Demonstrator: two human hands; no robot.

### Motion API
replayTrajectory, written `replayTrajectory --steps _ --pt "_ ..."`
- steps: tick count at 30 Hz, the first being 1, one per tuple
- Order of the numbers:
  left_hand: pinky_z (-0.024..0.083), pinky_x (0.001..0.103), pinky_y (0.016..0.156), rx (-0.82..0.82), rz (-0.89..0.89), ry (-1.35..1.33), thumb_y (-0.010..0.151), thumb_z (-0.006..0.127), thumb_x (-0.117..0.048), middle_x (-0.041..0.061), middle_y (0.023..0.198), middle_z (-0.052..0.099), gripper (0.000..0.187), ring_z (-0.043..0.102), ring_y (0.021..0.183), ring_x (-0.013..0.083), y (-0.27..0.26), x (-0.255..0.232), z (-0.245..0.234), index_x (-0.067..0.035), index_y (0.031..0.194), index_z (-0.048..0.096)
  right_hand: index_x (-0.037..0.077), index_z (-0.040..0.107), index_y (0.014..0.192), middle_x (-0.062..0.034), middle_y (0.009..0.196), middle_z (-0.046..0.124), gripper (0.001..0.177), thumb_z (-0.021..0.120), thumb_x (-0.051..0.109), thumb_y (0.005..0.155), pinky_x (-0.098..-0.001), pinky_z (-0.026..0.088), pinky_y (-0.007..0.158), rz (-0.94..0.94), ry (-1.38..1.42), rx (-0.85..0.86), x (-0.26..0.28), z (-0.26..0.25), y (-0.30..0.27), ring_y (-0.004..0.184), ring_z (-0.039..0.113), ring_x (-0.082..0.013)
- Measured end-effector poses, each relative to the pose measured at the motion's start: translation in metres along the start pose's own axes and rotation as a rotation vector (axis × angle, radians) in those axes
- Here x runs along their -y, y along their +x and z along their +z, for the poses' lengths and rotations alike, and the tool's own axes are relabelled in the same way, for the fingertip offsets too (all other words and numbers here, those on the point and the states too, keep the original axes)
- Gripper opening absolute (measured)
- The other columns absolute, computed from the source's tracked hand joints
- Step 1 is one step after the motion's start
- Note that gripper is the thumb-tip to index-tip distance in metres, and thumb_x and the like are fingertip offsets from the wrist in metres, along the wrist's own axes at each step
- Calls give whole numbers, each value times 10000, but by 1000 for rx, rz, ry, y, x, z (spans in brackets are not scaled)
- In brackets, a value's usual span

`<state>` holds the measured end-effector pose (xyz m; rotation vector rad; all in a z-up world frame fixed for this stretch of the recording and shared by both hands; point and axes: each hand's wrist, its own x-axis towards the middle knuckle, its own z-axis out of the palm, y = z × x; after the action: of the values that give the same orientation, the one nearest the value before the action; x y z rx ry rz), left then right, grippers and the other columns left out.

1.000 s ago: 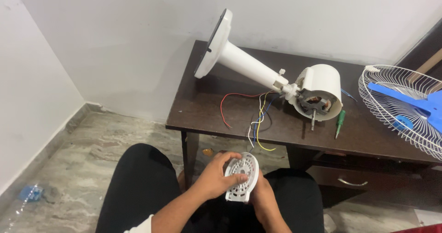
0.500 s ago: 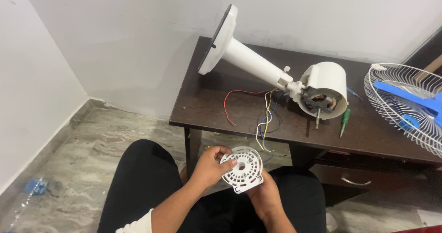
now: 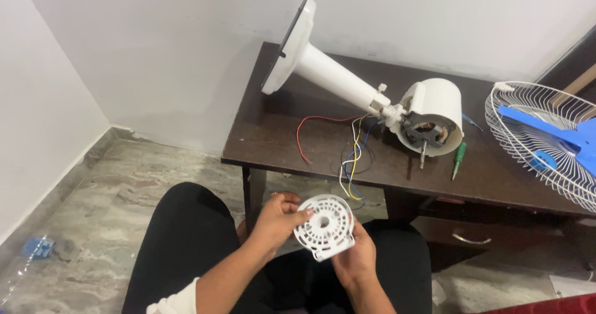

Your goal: The person removes the blue fan blades from the motor shaft, then uses a screwdriver to detach the motor housing and internal components. The person handles the fan blades, motor, housing, and a screwdriver on a dark wooden table.

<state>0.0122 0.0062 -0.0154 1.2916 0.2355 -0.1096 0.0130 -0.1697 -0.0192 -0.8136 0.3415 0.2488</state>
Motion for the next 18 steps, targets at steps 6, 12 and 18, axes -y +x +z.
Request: replayTrajectory --steps 6,12,18 --pt "602 270 705 33 70 72 863 730 -49 90 971 739 360 726 822 136 6 17 -1 49 1197 640 17 661 1166 -147 1008 757 408 437 310 991 -406 599 719 236 -181 271 -1 -7 -8 841 738 -279" --pt "606 273 697 -26 5 39 861 741 -50 126 976 750 367 736 827 147 5 13 -17 55 1197 635 24 659 1189 -121 982 752 414 440 340 1033 -386 584 655 262 -288 185 -9 -1 -4 778 722 -231" --pt "458 281 490 -63 -70 -66 882 705 -109 132 883 737 386 644 638 160 11 12 -11 60 1224 643 23 648 1181 -125 995 746 420 424 336 1014 -366 546 641 142 -165 260 -7 -9 0 780 690 -230"
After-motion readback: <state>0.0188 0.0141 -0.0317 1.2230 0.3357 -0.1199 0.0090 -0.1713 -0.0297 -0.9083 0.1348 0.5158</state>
